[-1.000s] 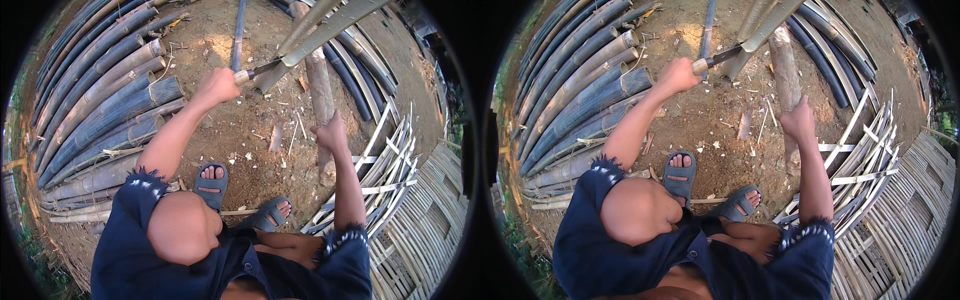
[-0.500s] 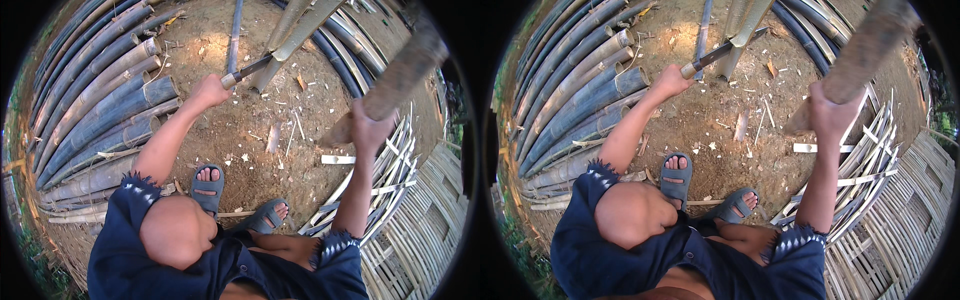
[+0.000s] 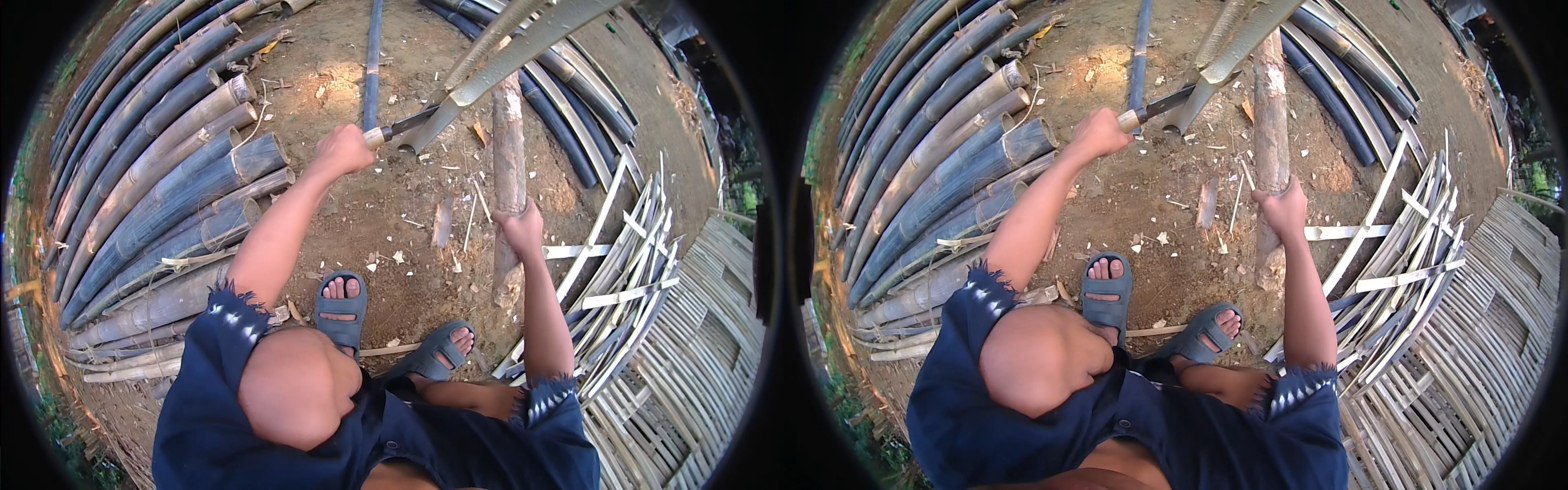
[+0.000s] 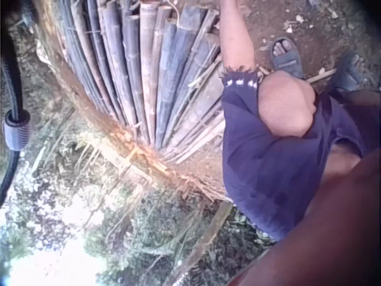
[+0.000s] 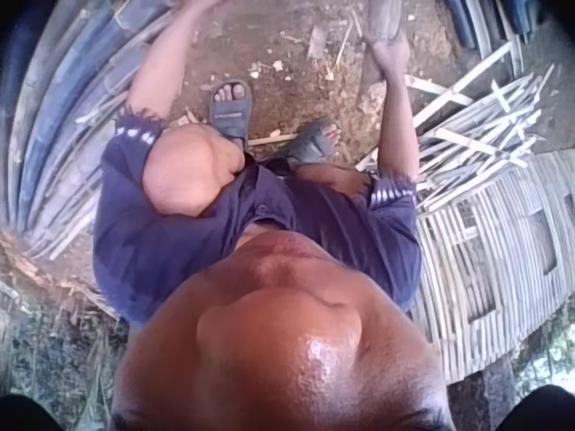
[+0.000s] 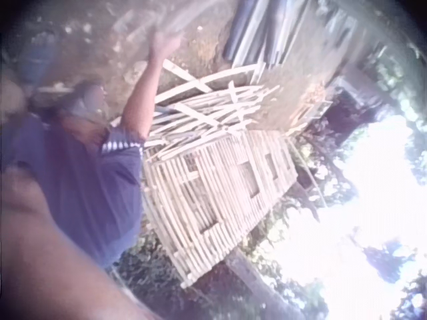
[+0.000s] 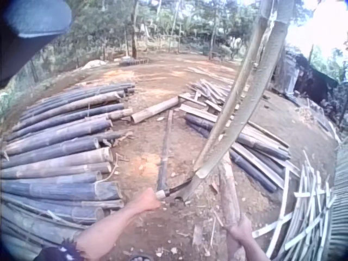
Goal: The person splits a bamboo pole into thin strips using a machete and a wooden club, then uses the machete to shave and refine the strips.
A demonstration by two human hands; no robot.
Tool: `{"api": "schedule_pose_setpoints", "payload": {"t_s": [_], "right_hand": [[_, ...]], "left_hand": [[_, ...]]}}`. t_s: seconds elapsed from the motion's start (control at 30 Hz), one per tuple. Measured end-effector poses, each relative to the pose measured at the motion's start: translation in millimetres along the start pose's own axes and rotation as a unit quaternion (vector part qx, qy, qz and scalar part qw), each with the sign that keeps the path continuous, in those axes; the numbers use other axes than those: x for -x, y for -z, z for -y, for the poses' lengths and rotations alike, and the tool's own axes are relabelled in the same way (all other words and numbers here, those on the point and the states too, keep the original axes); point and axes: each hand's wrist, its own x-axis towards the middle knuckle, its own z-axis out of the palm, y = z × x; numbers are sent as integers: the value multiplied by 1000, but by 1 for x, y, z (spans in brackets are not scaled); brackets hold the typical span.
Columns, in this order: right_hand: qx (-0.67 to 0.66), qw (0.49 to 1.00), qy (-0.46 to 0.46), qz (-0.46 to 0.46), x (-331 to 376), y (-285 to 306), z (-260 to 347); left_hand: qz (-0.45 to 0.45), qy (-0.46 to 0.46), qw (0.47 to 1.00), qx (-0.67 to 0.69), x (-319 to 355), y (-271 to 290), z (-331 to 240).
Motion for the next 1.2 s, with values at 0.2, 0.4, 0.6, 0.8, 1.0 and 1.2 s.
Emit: {"api": "schedule_pose_setpoints", "payload": {"t_s": [0.2, 0.4, 0.6, 0.8, 1.0, 1.2], "right_hand": [[197, 980, -39, -5, -1, 0, -34], [-116, 914, 341, -189, -52, 68, 172], [-188, 902, 382, -68, -61, 86, 304], [-76, 935, 282, -200, -87, 26, 179], [433, 897, 80, 32, 19, -56, -32], [180, 975, -114, 53, -33, -28, -119]], "left_hand": [[30, 39, 992, 120, -3, -16, 17], [-4, 53, 973, 225, 3, -30, 31], [5, 24, 982, 189, -5, -27, 25], [13, 31, 993, 115, -3, -24, 33], [21, 32, 993, 110, 0, -22, 41], [-7, -12, 996, 90, -17, -32, 22]]}}
